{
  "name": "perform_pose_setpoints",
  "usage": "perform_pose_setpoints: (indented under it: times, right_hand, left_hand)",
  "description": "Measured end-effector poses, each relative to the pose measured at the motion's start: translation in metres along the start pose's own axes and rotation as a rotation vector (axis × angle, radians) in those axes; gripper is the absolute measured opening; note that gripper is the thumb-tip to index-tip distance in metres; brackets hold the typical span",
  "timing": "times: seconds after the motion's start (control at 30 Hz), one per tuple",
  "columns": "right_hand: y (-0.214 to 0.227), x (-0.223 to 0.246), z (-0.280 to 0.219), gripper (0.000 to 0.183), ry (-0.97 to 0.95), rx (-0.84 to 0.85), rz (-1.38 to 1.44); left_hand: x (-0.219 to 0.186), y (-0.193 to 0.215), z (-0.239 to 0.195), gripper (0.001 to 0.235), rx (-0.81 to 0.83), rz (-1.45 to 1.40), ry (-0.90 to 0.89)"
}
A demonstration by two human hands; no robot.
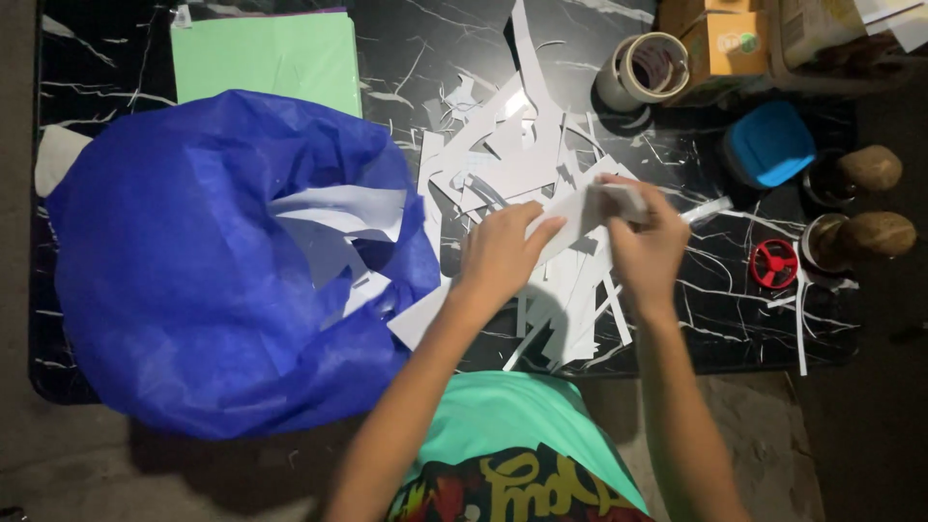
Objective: The person tears sheets of white paper by hand into strips and smaller pieces on a black marble-patterned table. The torn pieces are placed into a blue plastic bag. The person handles the paper one sheet at a time, tearing it into strips and then into smaller fragments.
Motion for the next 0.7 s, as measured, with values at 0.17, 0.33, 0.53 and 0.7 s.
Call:
perform_pose_setpoints:
  times: [0.17,0.33,0.53,0.7]
  right_hand:
    - [0.0,-0.053,-0.001,0.034,-0.553,0.137,0.621]
    - [-0.008,-0.077,-0.019,0.028,-0.646,0.158,0.775]
    - [-0.02,-0.036,-0.014,0.026,-0.192,0.202,0.492]
    - [-0.026,-0.033,-0.015,0.022,-0.093,0.162,0.528]
  left_hand:
    - [0.009,0.0,-0.01,0.039,0.283,-0.23,-0.088]
    - [0.022,-0.003,-0.016,0.038,0.395,-0.259,0.036]
    - [0.043,-0.029,-0.019,0.041,0.524,-0.571,0.107]
    - [0.055,-0.04,-0.027,0.049,0.669,-0.94,0.199]
Point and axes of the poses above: each hand's wrist, its own z-axis towards the middle knuckle, its own y-axis out of the back of the hand, x = y × z, the point moved 6 cm from there along z, towards the middle knuckle, and after that the axes turned 4 degrees about y, right-handed, at the moved point
